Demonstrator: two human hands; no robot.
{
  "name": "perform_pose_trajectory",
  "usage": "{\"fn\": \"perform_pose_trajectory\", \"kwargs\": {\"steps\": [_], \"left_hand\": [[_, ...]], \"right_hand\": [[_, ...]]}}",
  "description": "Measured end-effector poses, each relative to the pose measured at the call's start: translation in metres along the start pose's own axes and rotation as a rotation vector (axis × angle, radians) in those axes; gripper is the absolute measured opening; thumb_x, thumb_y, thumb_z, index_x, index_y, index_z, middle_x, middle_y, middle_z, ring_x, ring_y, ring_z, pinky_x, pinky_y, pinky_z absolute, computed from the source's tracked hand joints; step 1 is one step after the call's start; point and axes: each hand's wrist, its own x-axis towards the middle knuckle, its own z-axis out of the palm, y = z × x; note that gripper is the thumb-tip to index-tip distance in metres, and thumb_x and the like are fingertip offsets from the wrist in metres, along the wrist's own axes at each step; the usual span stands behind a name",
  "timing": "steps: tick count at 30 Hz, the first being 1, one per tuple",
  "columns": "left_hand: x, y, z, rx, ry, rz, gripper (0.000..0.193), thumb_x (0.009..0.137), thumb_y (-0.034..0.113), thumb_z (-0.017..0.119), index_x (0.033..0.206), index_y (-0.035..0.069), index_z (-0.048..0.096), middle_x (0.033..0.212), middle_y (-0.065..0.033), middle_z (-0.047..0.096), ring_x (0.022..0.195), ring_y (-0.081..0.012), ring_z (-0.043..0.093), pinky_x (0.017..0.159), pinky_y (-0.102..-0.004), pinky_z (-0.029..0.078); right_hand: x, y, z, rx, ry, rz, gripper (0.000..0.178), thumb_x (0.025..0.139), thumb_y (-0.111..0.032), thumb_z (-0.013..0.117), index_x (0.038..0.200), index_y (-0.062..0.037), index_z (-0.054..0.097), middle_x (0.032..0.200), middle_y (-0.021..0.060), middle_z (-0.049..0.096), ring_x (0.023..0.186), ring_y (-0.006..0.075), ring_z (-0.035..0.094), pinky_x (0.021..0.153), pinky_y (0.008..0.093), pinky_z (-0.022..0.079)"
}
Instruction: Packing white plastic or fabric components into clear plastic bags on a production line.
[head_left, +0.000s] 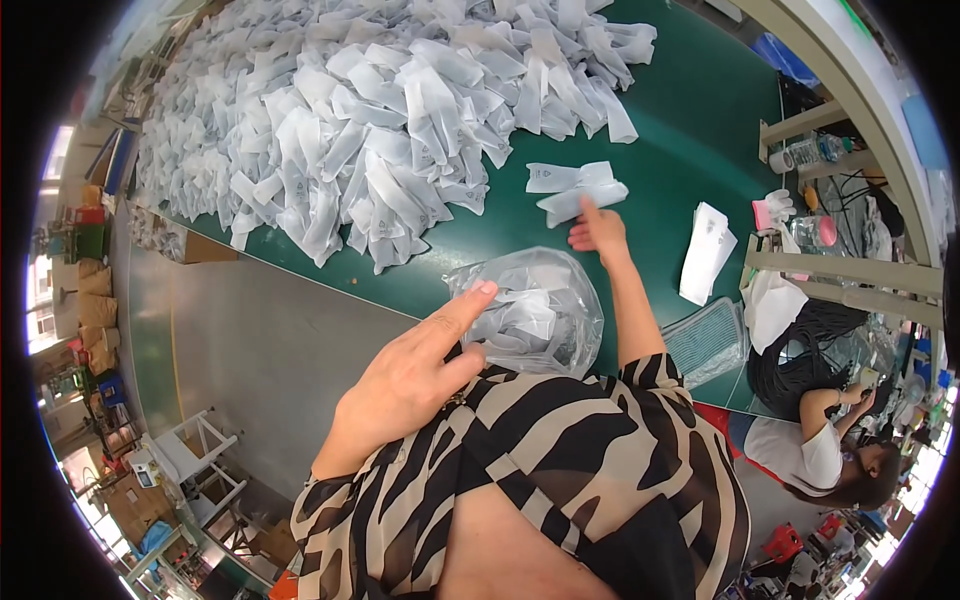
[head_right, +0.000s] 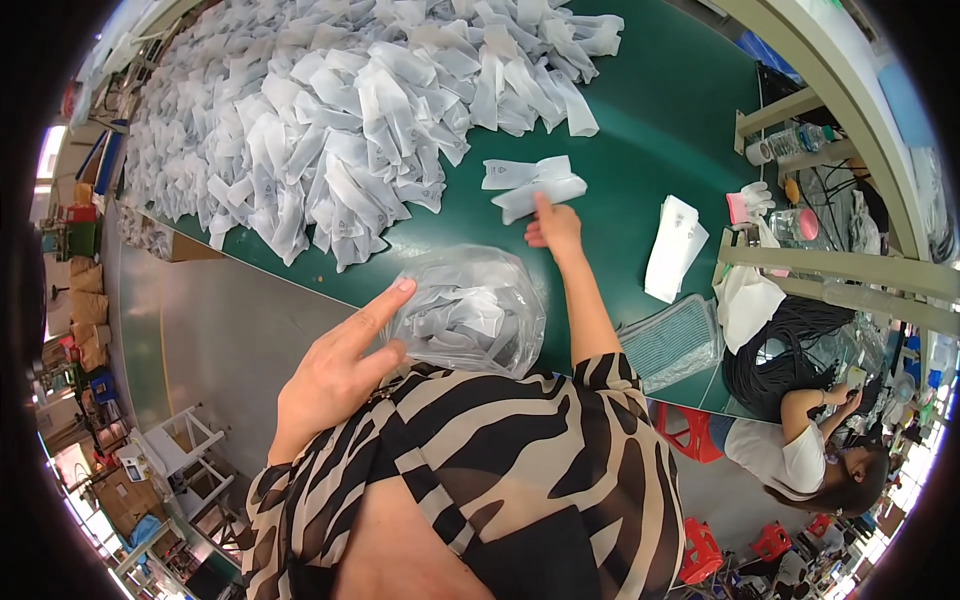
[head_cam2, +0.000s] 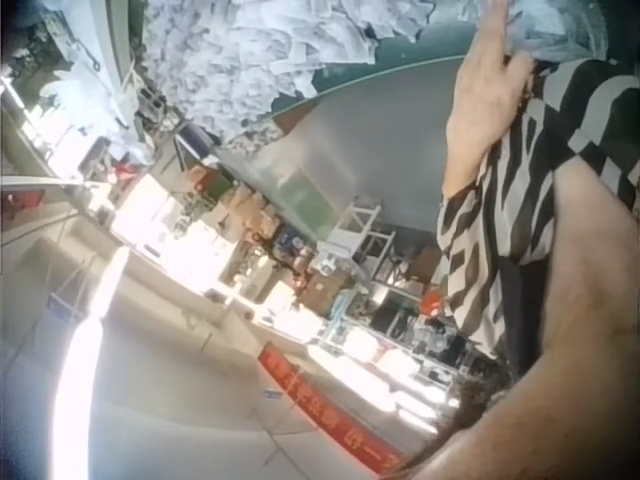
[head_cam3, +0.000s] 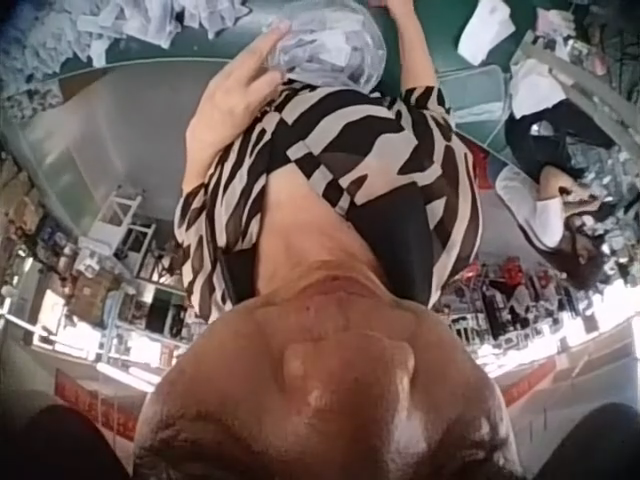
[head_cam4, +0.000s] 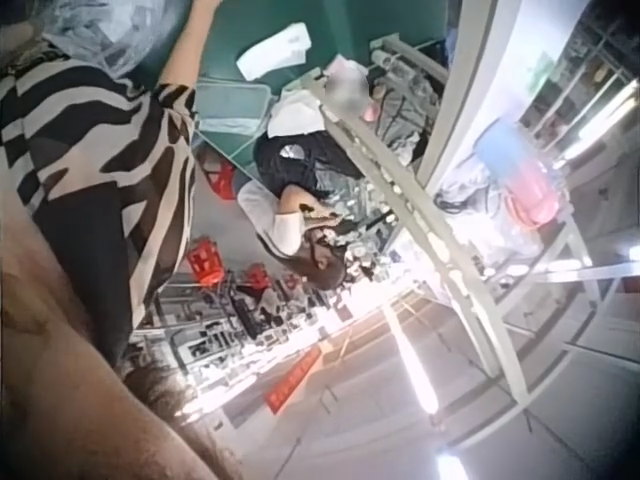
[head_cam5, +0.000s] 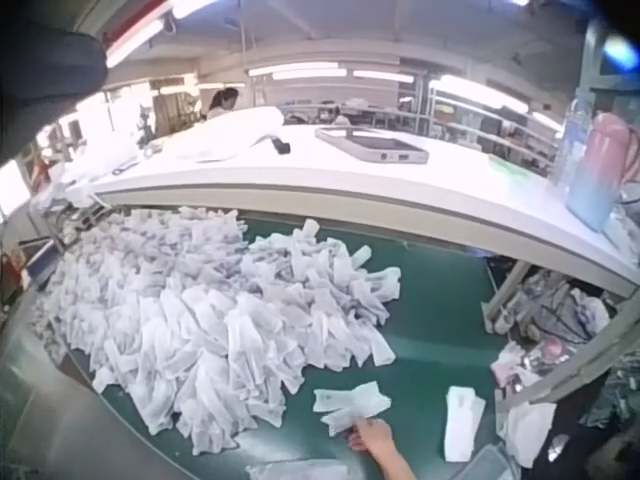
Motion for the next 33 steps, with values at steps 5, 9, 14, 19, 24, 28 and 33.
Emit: {"fn": "perform_pose_trajectory", "kwargs": {"steps": [5,9,14,19,24,28,33], "left_hand": [[-0.002,0.003,-0.002,0.004,0.015,-0.026,0.014,0.078,0.000,0.070,0.080,-0.004,0.057,0.143,-0.0243,0.050,0.125,-0.0371,0.058,0.095,-0.0393,0.054],[-0.001,0.005,-0.001,0.002,0.006,-0.026,0.012,0.078,-0.001,0.069,0.081,-0.003,0.057,0.143,-0.0245,0.050,0.125,-0.0374,0.058,0.095,-0.0392,0.054],[0.001,0.007,0.000,0.005,-0.001,-0.024,0.011,0.078,-0.002,0.068,0.081,-0.003,0.058,0.143,-0.0246,0.050,0.125,-0.0376,0.058,0.095,-0.0391,0.054],[-0.003,0.006,-0.001,-0.017,-0.001,-0.079,0.009,0.080,-0.002,0.065,0.083,-0.004,0.057,0.143,-0.0238,0.050,0.128,-0.0372,0.055,0.099,-0.0398,0.052],[0.002,0.007,0.000,-0.024,-0.003,-0.069,0.009,0.082,-0.002,0.064,0.083,-0.005,0.056,0.143,-0.0230,0.050,0.129,-0.0368,0.055,0.101,-0.0400,0.051],[0.008,0.007,0.002,0.012,0.013,-0.026,0.014,0.077,-0.002,0.069,0.078,-0.004,0.055,0.141,-0.0248,0.052,0.123,-0.0377,0.059,0.094,-0.0391,0.054],[0.008,0.008,0.002,-0.005,-0.029,-0.049,0.009,0.082,-0.002,0.065,0.083,-0.005,0.056,0.143,-0.0231,0.050,0.129,-0.0373,0.055,0.101,-0.0402,0.051]], "right_hand": [[0.013,-0.022,-0.014,-0.580,0.252,-0.469,0.042,0.089,-0.039,0.069,0.086,0.0030,0.070,0.069,0.0134,0.069,0.068,0.0295,0.070,0.060,0.0358,0.057],[0.077,-0.067,-0.027,-0.490,0.834,-0.906,0.032,0.084,-0.036,0.073,0.088,-0.0039,0.072,0.075,0.0166,0.070,0.077,0.0384,0.069,0.073,0.0441,0.055],[0.173,-0.051,-0.060,-0.709,0.580,-0.528,0.028,0.082,-0.027,0.068,0.096,-0.0031,0.071,0.081,0.0179,0.071,0.083,0.0413,0.067,0.079,0.0486,0.052],[0.110,-0.089,-0.077,-0.430,0.561,-0.596,0.026,0.087,-0.018,0.056,0.100,-0.0013,0.071,0.079,0.0110,0.071,0.080,0.0285,0.070,0.081,0.0396,0.056],[0.055,-0.099,-0.062,0.229,0.021,-0.525,0.024,0.089,-0.009,0.049,0.098,0.0043,0.068,0.091,0.0083,0.069,0.085,0.0171,0.067,0.082,0.0343,0.058],[0.069,-0.070,-0.040,0.344,-0.203,-0.517,0.023,0.089,-0.007,0.050,0.098,0.0072,0.066,0.101,0.0110,0.068,0.090,0.0195,0.067,0.084,0.0377,0.060],[0.084,-0.049,-0.030,-0.381,-0.114,-0.331,0.023,0.086,-0.009,0.053,0.102,0.0000,0.067,0.094,0.0145,0.066,0.084,0.0255,0.066,0.080,0.0392,0.057]]}}
